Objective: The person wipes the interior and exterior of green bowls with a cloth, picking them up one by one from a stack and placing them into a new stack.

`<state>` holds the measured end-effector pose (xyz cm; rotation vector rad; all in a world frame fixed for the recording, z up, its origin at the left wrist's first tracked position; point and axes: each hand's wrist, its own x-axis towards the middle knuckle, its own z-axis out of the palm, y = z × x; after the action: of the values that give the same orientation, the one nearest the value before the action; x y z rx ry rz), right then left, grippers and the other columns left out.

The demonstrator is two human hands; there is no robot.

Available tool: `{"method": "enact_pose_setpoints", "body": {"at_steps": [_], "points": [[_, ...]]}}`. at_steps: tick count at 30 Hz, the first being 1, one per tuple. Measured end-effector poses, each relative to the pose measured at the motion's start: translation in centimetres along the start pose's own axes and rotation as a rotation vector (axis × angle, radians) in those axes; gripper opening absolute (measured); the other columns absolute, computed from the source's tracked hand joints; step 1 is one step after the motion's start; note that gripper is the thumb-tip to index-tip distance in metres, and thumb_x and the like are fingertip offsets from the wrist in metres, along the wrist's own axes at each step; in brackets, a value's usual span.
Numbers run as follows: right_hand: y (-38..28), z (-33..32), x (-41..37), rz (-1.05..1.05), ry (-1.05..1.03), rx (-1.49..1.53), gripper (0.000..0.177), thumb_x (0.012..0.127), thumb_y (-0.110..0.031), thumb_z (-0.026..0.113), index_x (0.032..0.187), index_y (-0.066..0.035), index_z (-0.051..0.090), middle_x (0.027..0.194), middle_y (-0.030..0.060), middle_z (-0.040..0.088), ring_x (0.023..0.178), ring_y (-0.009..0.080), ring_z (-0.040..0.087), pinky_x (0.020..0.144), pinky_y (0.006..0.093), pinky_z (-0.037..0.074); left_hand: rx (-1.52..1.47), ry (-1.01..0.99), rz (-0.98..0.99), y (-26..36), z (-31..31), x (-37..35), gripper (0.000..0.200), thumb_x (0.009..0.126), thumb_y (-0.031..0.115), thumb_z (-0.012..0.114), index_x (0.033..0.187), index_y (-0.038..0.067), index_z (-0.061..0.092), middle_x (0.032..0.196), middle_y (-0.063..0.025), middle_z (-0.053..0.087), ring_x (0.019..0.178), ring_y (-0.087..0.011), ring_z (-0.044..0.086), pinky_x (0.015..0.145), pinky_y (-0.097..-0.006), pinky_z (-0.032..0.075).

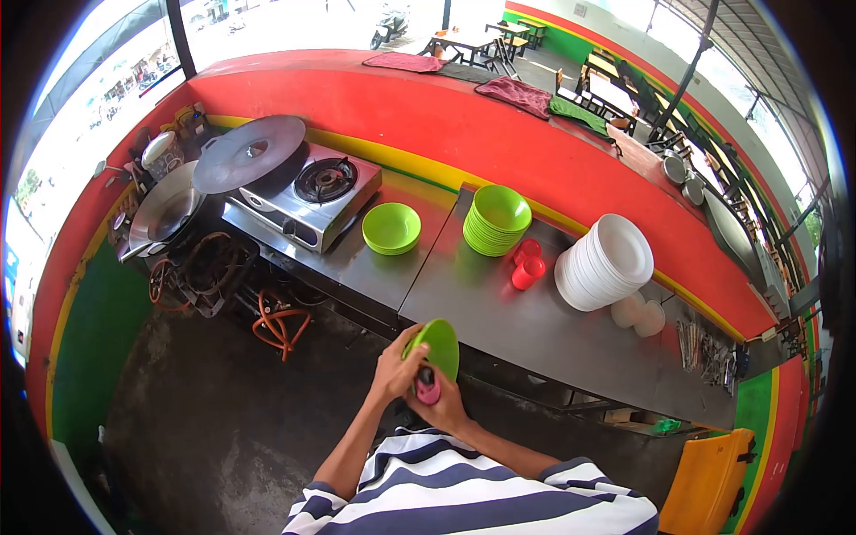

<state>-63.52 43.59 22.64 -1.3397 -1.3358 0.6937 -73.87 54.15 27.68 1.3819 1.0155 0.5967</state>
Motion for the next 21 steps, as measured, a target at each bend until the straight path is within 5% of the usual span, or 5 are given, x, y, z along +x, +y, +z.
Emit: {"method": "enact_pose_setpoints", "body": {"at_steps": [6,13,16,17,21], "points": [[1.9,-1.1,-1.6,-0.317,-0.127,-0.300,0.060,0.074,-0.007,0.082,0.130,-0.007,0.062,0.117,0.0136,0.068,0.104,0.0311,0.069,0.090,0.0371,0.054,-0.150,-0.114,0.070,-1.0,-3.1,0.5,0.048,0.095,0.024,0.053,0.134,-0.004,0.057,0.125,-0.0151,0.066,0.117,-0.0231,0.060,0.104,-0.0337,0.043],[-0.6,-0.5,0.3,-0.098,-0.125,-0.128,0.057,0.071,-0.002,0.079,0.125,-0.008,0.064,0.115,0.0113,0.069,0.104,0.0320,0.069,0.087,0.0376,0.057,-0.013,0.083,0.209,-0.8,-1.6,-1.2,0.053,0.093,0.025,0.057,0.142,0.006,0.053,0.128,-0.0164,0.065,0.120,-0.0247,0.059,0.104,-0.0350,0.044],[-2.2,1.0,0.2,-0.095,-0.070,-0.108,0.058,0.070,-0.002,0.081,0.125,-0.006,0.064,0.116,0.0124,0.069,0.104,0.0317,0.069,0.086,0.0367,0.057,-0.154,0.010,0.138,0.0,-1.8,-1.2,0.051,0.092,0.023,0.058,0.142,0.012,0.054,0.127,-0.0139,0.065,0.118,-0.0229,0.060,0.102,-0.0345,0.045],[-2.2,1.0,0.1,-0.141,-0.095,-0.099,0.058,0.071,-0.002,0.081,0.125,-0.005,0.064,0.117,0.0131,0.069,0.104,0.0311,0.069,0.086,0.0364,0.056,-0.142,-0.030,-0.069,1.0,-3.0,-1.7,0.051,0.091,0.022,0.057,0.140,0.007,0.055,0.124,-0.0109,0.066,0.115,-0.0206,0.060,0.100,-0.0332,0.046],[-0.4,-0.5,0.6,-0.354,-0.181,-0.246,0.058,0.070,-0.002,0.081,0.125,-0.005,0.064,0.123,0.0134,0.068,0.107,0.0304,0.068,0.091,0.0394,0.055,-0.337,-0.130,0.057,0.1,-5.2,-0.8,0.053,0.090,0.023,0.058,0.136,-0.003,0.055,0.124,-0.0109,0.065,0.117,-0.0199,0.058,0.103,-0.0319,0.042]]}}
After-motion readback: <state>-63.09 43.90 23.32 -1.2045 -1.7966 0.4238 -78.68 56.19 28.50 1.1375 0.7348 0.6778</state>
